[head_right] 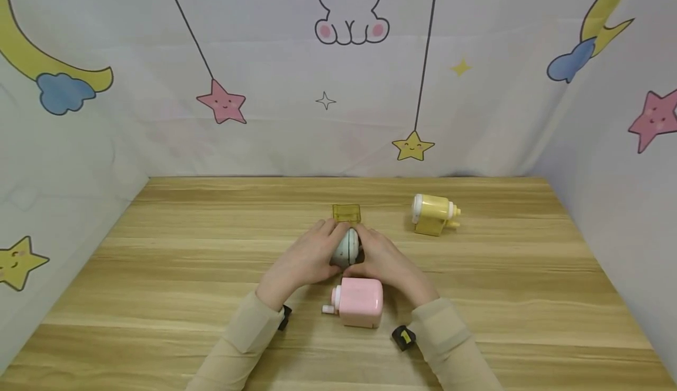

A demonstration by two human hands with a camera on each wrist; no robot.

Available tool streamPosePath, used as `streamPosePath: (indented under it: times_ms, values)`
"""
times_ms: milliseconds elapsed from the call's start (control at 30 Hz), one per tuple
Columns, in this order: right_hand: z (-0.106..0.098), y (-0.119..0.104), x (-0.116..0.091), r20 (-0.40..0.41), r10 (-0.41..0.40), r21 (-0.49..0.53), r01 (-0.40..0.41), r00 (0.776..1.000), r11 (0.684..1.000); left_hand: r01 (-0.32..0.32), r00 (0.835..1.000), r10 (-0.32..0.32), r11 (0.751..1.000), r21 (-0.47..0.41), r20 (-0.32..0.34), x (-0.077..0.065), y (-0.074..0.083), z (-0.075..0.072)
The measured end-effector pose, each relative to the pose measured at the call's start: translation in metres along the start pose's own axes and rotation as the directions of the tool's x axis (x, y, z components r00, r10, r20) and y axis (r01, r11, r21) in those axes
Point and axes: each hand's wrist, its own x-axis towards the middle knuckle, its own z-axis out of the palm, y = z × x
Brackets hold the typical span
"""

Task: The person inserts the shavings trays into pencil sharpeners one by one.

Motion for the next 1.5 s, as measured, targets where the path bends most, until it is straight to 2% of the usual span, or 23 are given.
streamPosePath:
  times_ms: [600, 833, 1200, 1500]
  values:
    - [-0.001, -0.005, 0.002, 0.005, 0.016, -0.013, -0.016, 1.000, 1.000, 0.003, 1.000, -0.003, 1.000, -0.009, 0.004, -0.001, -0.002, 0.000]
    - [0.001, -0.004, 0.002, 0.012, 0.005, 0.032, -0.005, 1.000, 0.999, 0.008, 1.000, -0.007, 1.000, -0.016, 0.019, -0.001, -0.003, -0.002]
    - [-0.001, -0.001, -0.001, 0.030, 0.021, 0.060, -0.022, 0.999, 0.998, -0.017, 1.000, 0.019, 0.992, -0.122, 0.022, -0.002, -0.007, -0.006]
    - [-0.005, 0.002, -0.004, 0.058, 0.039, 0.051, -0.042, 0.998, 0.998, 0.020, 0.999, -0.012, 0.980, -0.197, 0.043, -0.001, -0.010, -0.007]
